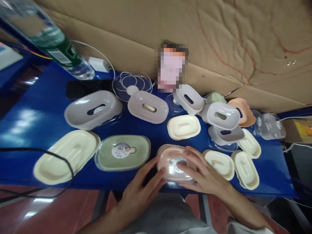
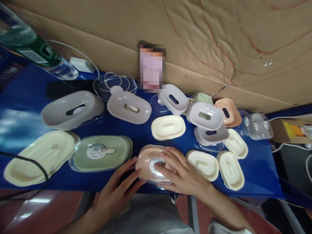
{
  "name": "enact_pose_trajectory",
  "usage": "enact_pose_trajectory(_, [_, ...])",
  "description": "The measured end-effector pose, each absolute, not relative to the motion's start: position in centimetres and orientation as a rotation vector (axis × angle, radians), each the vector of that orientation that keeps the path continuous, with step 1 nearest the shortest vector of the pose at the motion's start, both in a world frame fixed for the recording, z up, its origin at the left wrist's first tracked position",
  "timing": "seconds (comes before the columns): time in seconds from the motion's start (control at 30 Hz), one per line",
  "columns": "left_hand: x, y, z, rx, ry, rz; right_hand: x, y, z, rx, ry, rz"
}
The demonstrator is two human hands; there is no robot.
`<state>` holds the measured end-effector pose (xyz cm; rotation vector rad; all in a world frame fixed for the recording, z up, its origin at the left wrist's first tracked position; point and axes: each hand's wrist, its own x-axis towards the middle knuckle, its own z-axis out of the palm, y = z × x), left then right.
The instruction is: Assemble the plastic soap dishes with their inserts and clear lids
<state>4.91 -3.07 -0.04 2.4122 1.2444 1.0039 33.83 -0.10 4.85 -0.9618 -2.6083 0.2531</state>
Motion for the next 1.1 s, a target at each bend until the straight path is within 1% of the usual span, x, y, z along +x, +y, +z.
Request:
enact_pose_trajectory(0.33, [5.8, -2.5, 0.0, 2.498, 1.274, 1.029, 34.2, -0.3, 4.1, -0.970, -2.546, 0.319])
enact_pose_trajectory(0.5, [6.2, -2.6, -0.5, 2.442, 1.332, 1.045, 34.5, 0.7, 5.3, -0.931, -2.665, 0.230])
enact_pose_trajectory(0.63, [6.3, -2.4, -0.7, 2.400, 1.361, 1.056, 34.7, 2.1, 6.3, -0.872, -2.775, 0.228])
enact_pose_trajectory(0.83, [6.6, -2.4, -0.2, 2.386, 1.395, 1.040, 34.7, 2.7, 5.2, -0.914, -2.724, 0.239])
enact_pose_trajectory(1.0, [5.3, -2.7, 0.6, 2.323, 1.170, 1.235, 35.1, 2.5, 5.2, -0.989, -2.714, 0.268])
enact_pose_trajectory(1.1, [3.3, -2.7, 1.3, 2.358, 1.189, 1.422, 35.3, 2.5, 5.5, -0.993, -2.703, 0.241])
